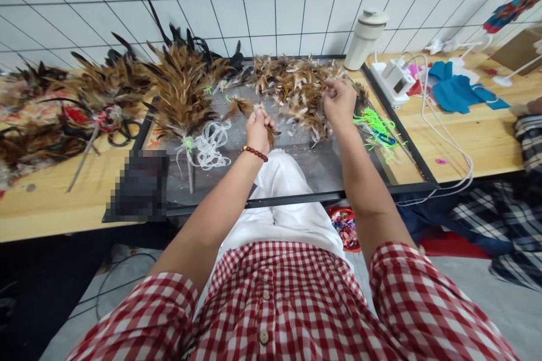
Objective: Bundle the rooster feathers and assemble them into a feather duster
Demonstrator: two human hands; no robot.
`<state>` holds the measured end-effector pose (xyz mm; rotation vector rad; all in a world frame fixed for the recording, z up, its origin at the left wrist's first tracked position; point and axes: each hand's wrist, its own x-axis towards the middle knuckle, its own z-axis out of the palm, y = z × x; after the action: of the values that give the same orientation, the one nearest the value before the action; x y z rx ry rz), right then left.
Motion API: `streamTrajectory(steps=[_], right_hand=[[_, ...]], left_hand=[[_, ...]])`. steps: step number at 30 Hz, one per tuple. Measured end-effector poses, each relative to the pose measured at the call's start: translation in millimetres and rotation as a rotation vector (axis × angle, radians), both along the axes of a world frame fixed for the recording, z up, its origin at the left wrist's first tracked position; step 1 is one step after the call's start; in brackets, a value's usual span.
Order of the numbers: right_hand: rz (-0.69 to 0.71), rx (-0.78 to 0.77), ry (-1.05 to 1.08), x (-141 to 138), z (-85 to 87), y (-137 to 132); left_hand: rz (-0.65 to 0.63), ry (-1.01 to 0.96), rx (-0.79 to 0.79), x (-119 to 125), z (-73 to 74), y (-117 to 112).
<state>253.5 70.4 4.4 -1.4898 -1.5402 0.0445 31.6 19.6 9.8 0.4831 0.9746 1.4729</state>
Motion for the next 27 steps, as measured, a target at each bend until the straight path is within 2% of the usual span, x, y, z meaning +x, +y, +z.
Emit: streamTrajectory(steps=[2, 4, 9, 12, 16, 20, 23, 25, 27], right_hand=[[-0.003, 0.000, -0.016, -7, -2.3, -5], [0.059, -0.003, -0.017, -17, -2.8, -13], [0.396, -0.062, 0.149, -56, 1.6, -36], [0.487, -0.073, 0.203, -73, 7.5, -47], [0.517, -0.109, 0.201, -82, 15.6, -56], [0.548, -0.083, 0.187, -83, 16.8, -57], [0.487, -0.102, 0.195, -76, 12.7, -50], [0.394, -0.092, 0.188, -68, 9.5, -43], [0.323, -0.069, 0.111, -58, 6.6, -38]], left_hand=[[-0.007, -0.010, 0.007, 0, 0.6, 0], [-0.032, -0.022, 0.010, 0, 2.3, -2], [-0.115, -0.001, 0.017, 3, 4.8, -9], [-0.134, 0.040, 0.037, 5, 1.3, -9], [-0.163, 0.095, 0.067, 8, -5.6, -9], [-0.273, 0.141, 0.126, 9, -7.4, -12], [-0.347, 0.164, 0.157, 6, -5.9, -13], [-0.297, 0.140, 0.132, 3, -4.5, -10], [-0.191, 0.092, 0.086, -2, -2.7, -5]])
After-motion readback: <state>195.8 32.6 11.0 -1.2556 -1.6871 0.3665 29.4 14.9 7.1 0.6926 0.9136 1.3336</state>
